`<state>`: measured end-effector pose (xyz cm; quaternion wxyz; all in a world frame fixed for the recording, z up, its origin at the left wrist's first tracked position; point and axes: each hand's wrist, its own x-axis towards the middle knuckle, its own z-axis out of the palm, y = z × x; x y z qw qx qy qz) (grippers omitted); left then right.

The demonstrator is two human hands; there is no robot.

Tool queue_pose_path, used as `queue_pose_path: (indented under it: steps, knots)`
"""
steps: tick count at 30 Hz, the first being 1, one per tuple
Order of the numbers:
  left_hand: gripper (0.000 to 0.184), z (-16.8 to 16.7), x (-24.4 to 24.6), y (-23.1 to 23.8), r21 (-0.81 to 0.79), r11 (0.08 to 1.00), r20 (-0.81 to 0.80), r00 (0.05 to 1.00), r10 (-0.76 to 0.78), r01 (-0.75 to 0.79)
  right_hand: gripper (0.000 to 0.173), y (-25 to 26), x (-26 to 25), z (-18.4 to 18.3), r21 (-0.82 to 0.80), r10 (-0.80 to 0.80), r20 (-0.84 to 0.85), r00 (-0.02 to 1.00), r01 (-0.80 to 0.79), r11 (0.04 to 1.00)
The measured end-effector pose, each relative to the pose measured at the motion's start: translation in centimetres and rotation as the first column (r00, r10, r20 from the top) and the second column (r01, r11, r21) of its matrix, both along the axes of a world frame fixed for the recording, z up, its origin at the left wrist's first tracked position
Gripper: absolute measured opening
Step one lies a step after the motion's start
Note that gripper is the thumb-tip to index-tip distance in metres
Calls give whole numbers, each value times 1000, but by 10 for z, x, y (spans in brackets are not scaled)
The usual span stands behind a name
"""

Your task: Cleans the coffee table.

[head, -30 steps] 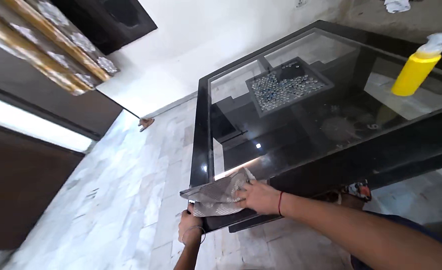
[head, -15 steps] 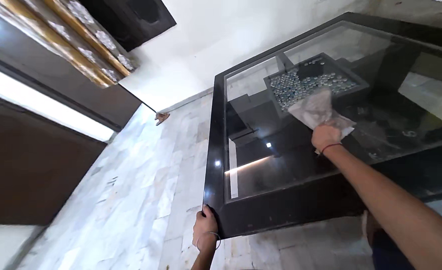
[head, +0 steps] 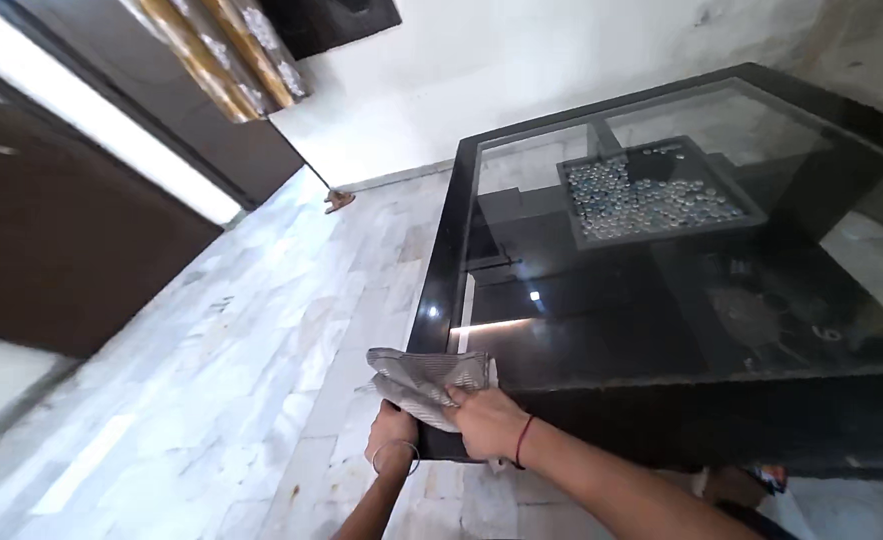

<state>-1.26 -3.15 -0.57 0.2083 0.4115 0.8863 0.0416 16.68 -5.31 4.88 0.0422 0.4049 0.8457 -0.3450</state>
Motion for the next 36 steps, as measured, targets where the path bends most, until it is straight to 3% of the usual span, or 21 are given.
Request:
queue_pose_path:
  steps: [3,6,9,12,14,16,18,20,24,26,29,31,34,36]
  knots:
    - [50,3,0,2,-1,1000,37,999,-11,11,61,6,31,8,-1,-157,83,984,158,987]
    - [60,3,1,-2,23,1000,61,998,-11,10,57,10,86,5,93,-410,247,878,400,912]
    - [61,6,3,-8,35,999,98,995,3,-6,61,-6,160,-4,234,-670,334,663,630,740]
    - [63,7,0,-9,61,998,129,992,-6,-2,62,-51,233,-13,318,-850,353,390,805,501]
    - [66,1,-6,-12,138,990,194,979,-55,28,58,-86,263,-13,318,-914,339,223,887,334]
    - [65,-6,-17,-18,240,970,309,945,-110,35,57,-111,268,-5,274,-911,383,155,922,272]
    - [63,-13,-24,-29,376,926,421,895,-150,-22,54,-121,260,4,239,-902,389,187,925,295]
    - [64,-12,-21,-75,344,939,412,895,-173,23,50,-125,243,9,211,-870,396,293,893,397]
    - [65,-10,-49,-199,206,896,115,899,-421,393,46,-122,186,26,159,-715,416,562,729,666]
    - [64,-27,-87,-264,205,898,-42,920,-390,390,48,-124,156,28,141,-598,397,696,598,789]
    - [67,-61,-133,-345,371,910,-159,978,-136,187,63,-127,118,22,148,-402,412,818,375,915]
    - [69,-66,-138,-363,417,909,-147,986,83,-14,64,-127,111,17,174,-345,424,837,299,938]
    - [70,-49,-123,-335,363,828,-36,882,470,-427,60,-124,139,16,222,-444,437,783,384,896]
    - [72,-39,-124,-301,330,735,-1,779,627,-592,59,-125,180,16,238,-573,450,685,526,816]
